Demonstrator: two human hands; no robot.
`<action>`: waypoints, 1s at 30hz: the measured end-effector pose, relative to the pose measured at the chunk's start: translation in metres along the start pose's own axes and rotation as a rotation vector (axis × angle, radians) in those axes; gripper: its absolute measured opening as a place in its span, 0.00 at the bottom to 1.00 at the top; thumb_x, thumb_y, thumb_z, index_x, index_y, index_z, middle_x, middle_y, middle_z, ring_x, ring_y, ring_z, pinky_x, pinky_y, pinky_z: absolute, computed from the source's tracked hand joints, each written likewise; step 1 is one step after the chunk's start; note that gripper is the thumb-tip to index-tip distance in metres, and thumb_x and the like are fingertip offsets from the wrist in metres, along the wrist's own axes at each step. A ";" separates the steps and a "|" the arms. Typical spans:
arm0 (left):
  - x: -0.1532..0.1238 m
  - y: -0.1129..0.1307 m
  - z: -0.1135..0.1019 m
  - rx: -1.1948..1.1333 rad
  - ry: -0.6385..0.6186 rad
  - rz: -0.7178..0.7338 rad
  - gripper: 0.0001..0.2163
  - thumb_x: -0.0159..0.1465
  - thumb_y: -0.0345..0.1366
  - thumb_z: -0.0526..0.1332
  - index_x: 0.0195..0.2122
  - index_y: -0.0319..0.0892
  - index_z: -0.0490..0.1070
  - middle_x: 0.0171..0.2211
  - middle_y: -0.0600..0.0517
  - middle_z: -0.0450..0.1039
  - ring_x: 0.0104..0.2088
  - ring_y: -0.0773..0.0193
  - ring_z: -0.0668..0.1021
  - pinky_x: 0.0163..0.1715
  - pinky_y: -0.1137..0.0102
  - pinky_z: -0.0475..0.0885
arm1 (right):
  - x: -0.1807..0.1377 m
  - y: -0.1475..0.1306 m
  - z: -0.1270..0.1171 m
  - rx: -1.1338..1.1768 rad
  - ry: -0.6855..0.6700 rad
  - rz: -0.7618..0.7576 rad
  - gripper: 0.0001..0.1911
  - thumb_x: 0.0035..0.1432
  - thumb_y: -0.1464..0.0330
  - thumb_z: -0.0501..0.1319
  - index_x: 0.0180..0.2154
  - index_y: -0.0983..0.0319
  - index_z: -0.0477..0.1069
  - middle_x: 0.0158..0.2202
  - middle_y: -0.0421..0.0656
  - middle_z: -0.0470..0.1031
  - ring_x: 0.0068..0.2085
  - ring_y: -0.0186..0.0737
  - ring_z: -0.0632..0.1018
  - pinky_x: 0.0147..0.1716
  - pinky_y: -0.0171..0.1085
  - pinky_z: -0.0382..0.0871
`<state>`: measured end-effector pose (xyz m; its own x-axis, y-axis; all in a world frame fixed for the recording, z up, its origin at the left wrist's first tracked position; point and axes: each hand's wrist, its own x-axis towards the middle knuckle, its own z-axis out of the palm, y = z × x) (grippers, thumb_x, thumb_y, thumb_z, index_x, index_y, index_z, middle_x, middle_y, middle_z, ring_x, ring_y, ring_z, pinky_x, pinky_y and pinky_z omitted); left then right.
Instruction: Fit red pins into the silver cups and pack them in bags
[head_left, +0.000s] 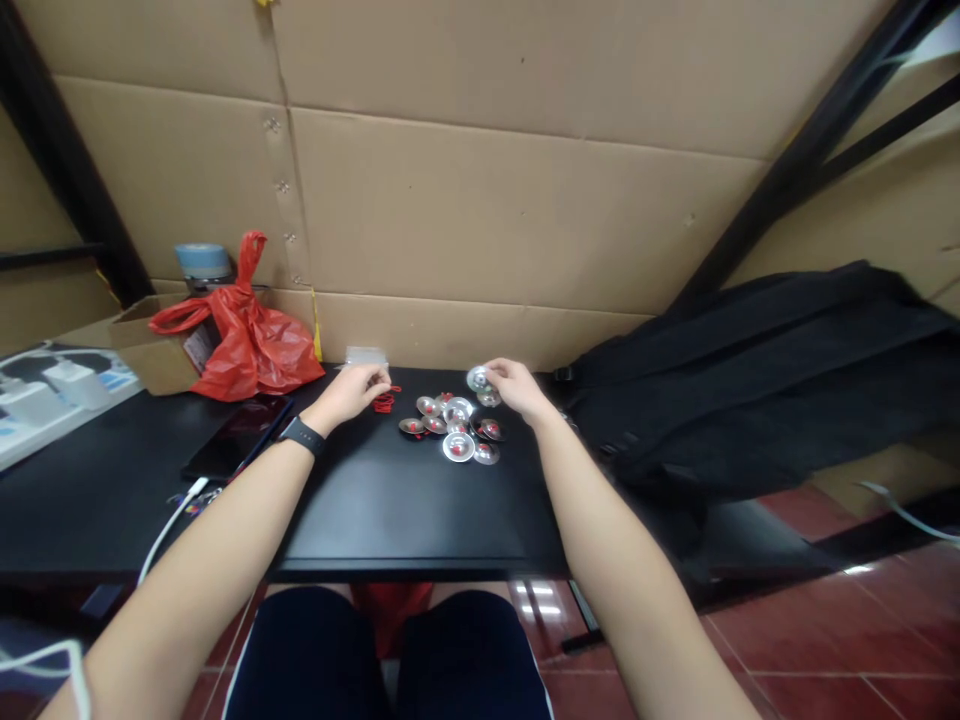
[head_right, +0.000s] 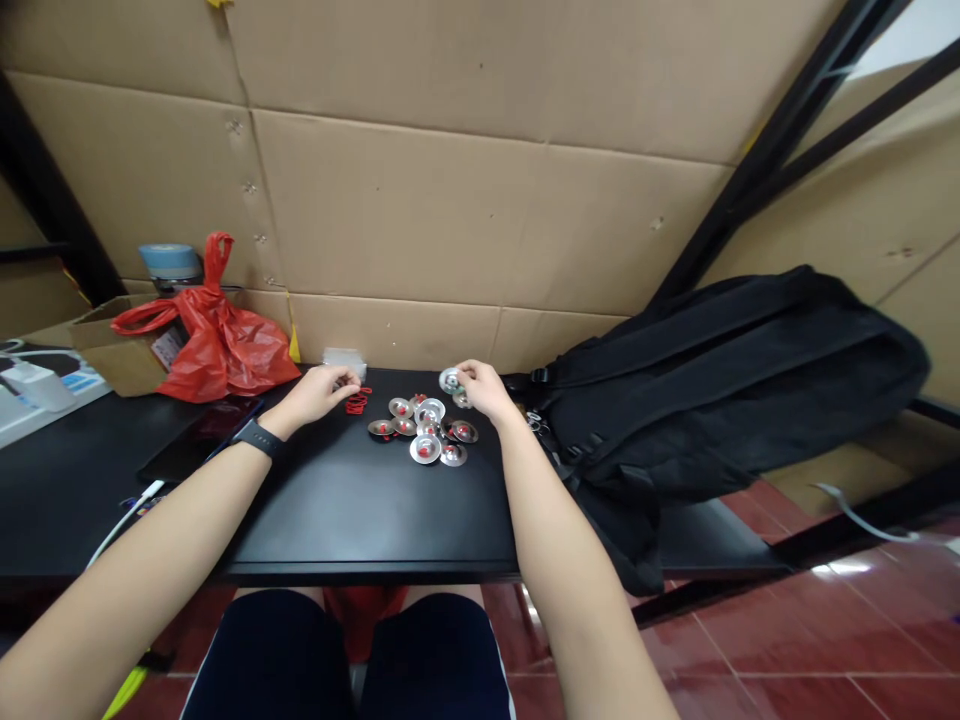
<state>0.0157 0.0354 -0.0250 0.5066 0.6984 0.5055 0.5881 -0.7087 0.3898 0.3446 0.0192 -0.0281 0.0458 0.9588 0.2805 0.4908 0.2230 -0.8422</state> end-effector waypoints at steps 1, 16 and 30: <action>-0.001 -0.007 0.000 0.018 -0.018 -0.001 0.08 0.65 0.39 0.60 0.33 0.41 0.74 0.32 0.50 0.78 0.32 0.63 0.77 0.35 0.71 0.68 | 0.005 0.012 -0.002 -0.119 0.067 0.023 0.06 0.58 0.68 0.58 0.36 0.63 0.72 0.32 0.44 0.77 0.31 0.37 0.75 0.32 0.35 0.68; -0.004 -0.009 0.000 0.109 -0.100 -0.019 0.19 0.69 0.46 0.51 0.31 0.41 0.75 0.30 0.49 0.77 0.31 0.61 0.76 0.34 0.71 0.67 | 0.011 0.040 -0.001 -0.560 0.090 -0.037 0.08 0.61 0.68 0.58 0.36 0.60 0.76 0.43 0.50 0.78 0.45 0.47 0.76 0.46 0.42 0.66; 0.000 0.028 0.003 0.084 -0.134 0.063 0.13 0.68 0.41 0.54 0.35 0.41 0.75 0.32 0.49 0.77 0.33 0.62 0.77 0.36 0.70 0.68 | -0.007 -0.012 0.058 -0.564 -0.086 -0.296 0.07 0.60 0.70 0.60 0.34 0.59 0.77 0.39 0.45 0.79 0.41 0.43 0.77 0.42 0.39 0.68</action>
<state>0.0336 0.0158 -0.0169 0.6203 0.6641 0.4174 0.6004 -0.7444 0.2922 0.2876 0.0203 -0.0466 -0.2203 0.8867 0.4065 0.8550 0.3762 -0.3570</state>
